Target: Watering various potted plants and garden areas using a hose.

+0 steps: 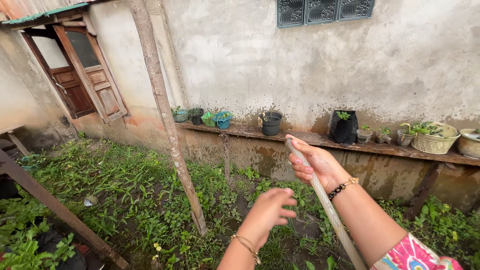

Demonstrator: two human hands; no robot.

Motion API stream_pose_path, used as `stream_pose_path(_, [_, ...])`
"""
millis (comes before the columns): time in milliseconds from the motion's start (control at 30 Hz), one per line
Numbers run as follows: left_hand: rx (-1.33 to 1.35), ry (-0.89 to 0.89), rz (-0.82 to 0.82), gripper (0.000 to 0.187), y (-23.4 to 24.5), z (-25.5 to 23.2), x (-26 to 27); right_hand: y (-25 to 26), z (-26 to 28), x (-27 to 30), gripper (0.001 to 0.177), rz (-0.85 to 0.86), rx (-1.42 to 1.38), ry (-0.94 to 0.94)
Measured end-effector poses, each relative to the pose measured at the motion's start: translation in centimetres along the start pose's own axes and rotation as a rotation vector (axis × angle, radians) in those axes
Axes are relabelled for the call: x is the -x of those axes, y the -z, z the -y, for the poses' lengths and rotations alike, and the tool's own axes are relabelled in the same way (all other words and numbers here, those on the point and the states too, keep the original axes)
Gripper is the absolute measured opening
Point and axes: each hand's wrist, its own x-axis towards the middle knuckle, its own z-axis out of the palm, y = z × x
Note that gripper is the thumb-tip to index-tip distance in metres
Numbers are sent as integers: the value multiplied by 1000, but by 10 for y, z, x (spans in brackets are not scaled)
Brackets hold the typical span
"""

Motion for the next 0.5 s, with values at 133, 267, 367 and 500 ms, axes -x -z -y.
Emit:
stream_pose_path(133, [175, 60, 464, 42, -43, 23, 2, 11, -13, 5, 28, -71, 0, -18])
stream_pose_path(267, [257, 19, 520, 32, -58, 44, -7, 16, -22, 10, 18, -76, -5, -35])
stream_pose_path(367, [254, 52, 513, 31, -57, 46, -6, 17, -28, 9, 17, -74, -20, -49])
stream_pose_path(500, [218, 71, 502, 31, -51, 41, -3, 15, -30, 7, 16, -102, -23, -67])
